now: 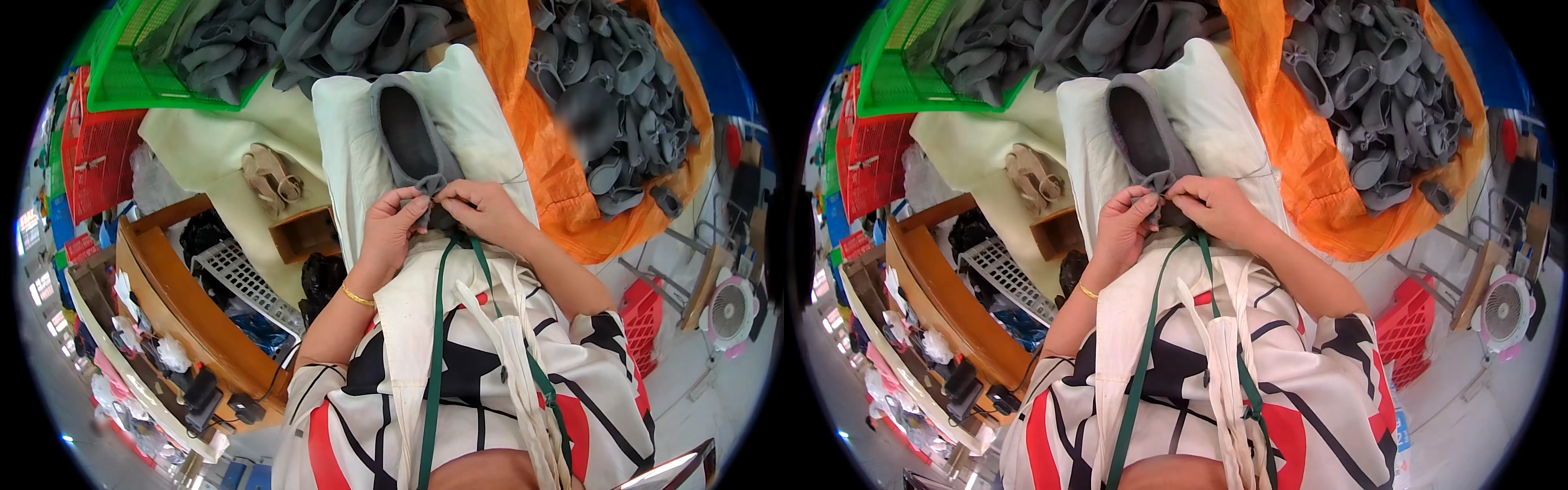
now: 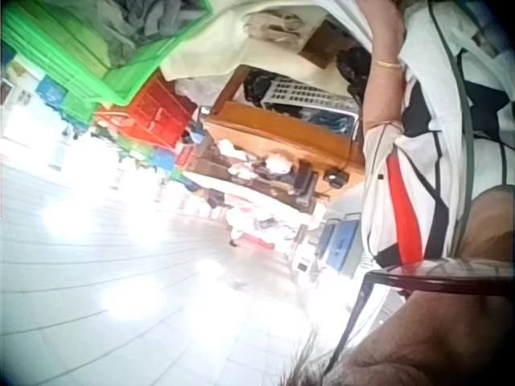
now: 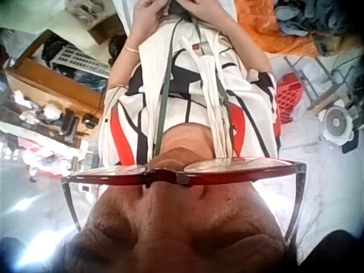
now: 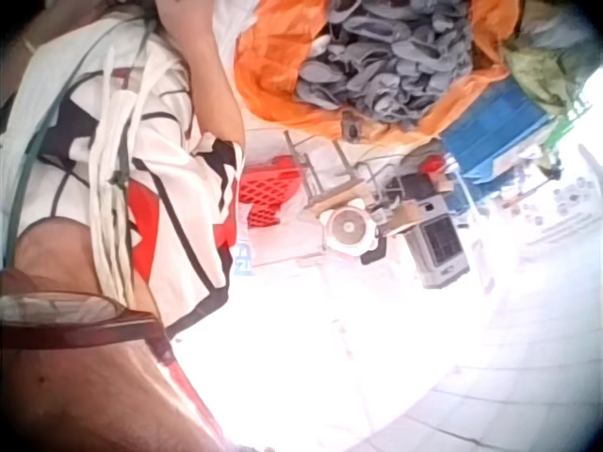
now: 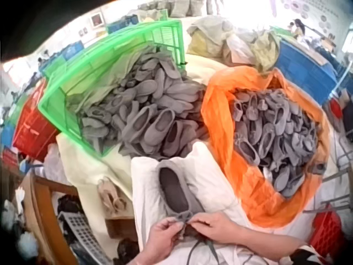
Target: The person sits at a table and sews a grey slip-on shoe using a needle and thread. They repeatedly pull the thread through the shoe's upper edge to secure it. The workspace contains large piles of similar grey shoes in baskets and bags.
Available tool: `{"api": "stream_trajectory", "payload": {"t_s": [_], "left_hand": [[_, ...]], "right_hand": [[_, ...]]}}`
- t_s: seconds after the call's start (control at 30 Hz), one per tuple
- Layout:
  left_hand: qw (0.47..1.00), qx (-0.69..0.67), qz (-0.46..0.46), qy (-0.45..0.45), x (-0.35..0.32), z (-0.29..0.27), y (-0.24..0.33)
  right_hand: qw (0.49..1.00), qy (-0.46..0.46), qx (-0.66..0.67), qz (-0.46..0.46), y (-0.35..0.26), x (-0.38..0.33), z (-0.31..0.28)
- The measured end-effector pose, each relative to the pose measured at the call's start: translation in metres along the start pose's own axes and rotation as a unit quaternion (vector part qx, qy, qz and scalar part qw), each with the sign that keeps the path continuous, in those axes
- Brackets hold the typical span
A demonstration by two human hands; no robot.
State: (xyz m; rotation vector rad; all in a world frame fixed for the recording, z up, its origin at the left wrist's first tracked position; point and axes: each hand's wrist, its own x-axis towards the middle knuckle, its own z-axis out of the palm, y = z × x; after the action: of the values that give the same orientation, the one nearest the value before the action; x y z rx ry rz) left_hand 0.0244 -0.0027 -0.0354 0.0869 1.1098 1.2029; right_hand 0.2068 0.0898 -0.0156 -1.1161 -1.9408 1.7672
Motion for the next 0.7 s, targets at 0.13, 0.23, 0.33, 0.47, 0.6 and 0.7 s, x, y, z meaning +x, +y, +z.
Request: {"api": "stream_trajectory", "payload": {"t_s": [0.13, 0.23, 0.33, 0.47, 0.6, 0.7], "left_hand": [[1.000, 0.026, 0.005, -0.004, -0.001, 0.002, -0.002], [0.999, 0.031, 0.009, -0.014, 0.000, 0.000, -0.004], [0.999, 0.043, 0.006, -0.010, 0.000, 0.000, -0.003], [0.998, 0.062, 0.001, 0.008, 0.000, 0.003, 0.000], [0.997, 0.068, 0.024, 0.000, 0.001, 0.002, -0.001], [0.997, 0.067, 0.031, 0.004, -0.001, 0.003, 0.001]], "right_hand": [[0.997, -0.022, 0.023, 0.064, 0.006, 0.002, 0.001], [0.991, -0.034, 0.052, 0.116, 0.006, 0.003, 0.002], [0.991, -0.029, 0.055, 0.122, 0.003, 0.005, 0.006], [0.995, -0.022, 0.025, 0.098, 0.001, 0.007, 0.011], [0.995, -0.026, 0.016, 0.091, 0.005, 0.009, 0.012], [0.984, 0.001, 0.137, 0.110, 0.000, 0.008, 0.013]]}}
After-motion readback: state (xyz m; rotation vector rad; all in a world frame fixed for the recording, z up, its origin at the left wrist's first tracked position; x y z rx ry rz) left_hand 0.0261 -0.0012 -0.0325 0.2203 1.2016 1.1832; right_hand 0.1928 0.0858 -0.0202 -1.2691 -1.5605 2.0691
